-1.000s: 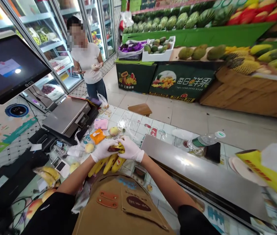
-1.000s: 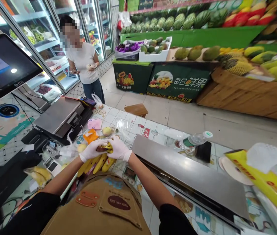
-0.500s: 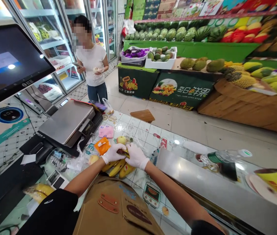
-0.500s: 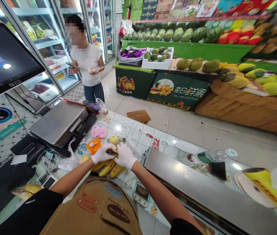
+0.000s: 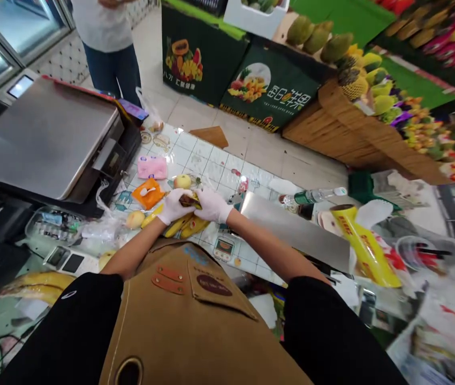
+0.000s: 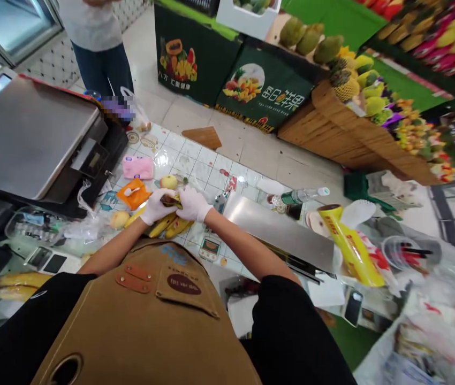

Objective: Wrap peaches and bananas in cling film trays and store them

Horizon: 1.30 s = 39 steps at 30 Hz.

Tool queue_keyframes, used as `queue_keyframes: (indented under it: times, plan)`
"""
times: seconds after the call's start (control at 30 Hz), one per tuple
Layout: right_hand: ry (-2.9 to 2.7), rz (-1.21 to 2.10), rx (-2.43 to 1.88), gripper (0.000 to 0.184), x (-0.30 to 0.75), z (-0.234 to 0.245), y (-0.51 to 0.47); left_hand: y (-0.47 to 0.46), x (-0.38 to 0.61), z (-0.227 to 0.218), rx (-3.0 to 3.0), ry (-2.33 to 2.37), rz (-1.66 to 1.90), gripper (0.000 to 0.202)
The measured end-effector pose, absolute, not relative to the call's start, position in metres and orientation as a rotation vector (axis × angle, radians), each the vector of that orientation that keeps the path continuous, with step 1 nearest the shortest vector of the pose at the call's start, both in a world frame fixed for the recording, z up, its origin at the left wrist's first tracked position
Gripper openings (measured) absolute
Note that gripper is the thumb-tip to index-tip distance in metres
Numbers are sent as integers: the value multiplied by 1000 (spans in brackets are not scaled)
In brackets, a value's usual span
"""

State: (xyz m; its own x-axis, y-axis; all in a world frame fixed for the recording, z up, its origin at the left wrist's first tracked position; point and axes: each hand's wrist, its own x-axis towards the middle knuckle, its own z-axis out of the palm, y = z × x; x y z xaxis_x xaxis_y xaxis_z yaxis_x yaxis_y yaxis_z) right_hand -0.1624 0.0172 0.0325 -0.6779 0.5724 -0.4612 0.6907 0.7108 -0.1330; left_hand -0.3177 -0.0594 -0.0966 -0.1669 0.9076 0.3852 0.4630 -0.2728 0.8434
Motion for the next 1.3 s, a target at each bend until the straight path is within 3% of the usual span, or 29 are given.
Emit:
queue_keyframes:
  times: [0.53, 0.8, 0.97, 1.3]
  plan:
    - [2514, -290, 929, 49, -172, 38, 20, -49, -319, -86, 1627, 1673, 1287, 34]
    - [2897, -619, 914, 29, -143, 9, 18, -44, -326, -92, 1634, 1569, 1311, 28]
    - [3019, -727, 741, 34, -136, -5, 29, -40, -327, -105, 1542, 1457, 1342, 28]
    - [2786, -440, 797, 40, -152, 2, 37, -35, -325, -97, 1587, 1539, 1330, 30]
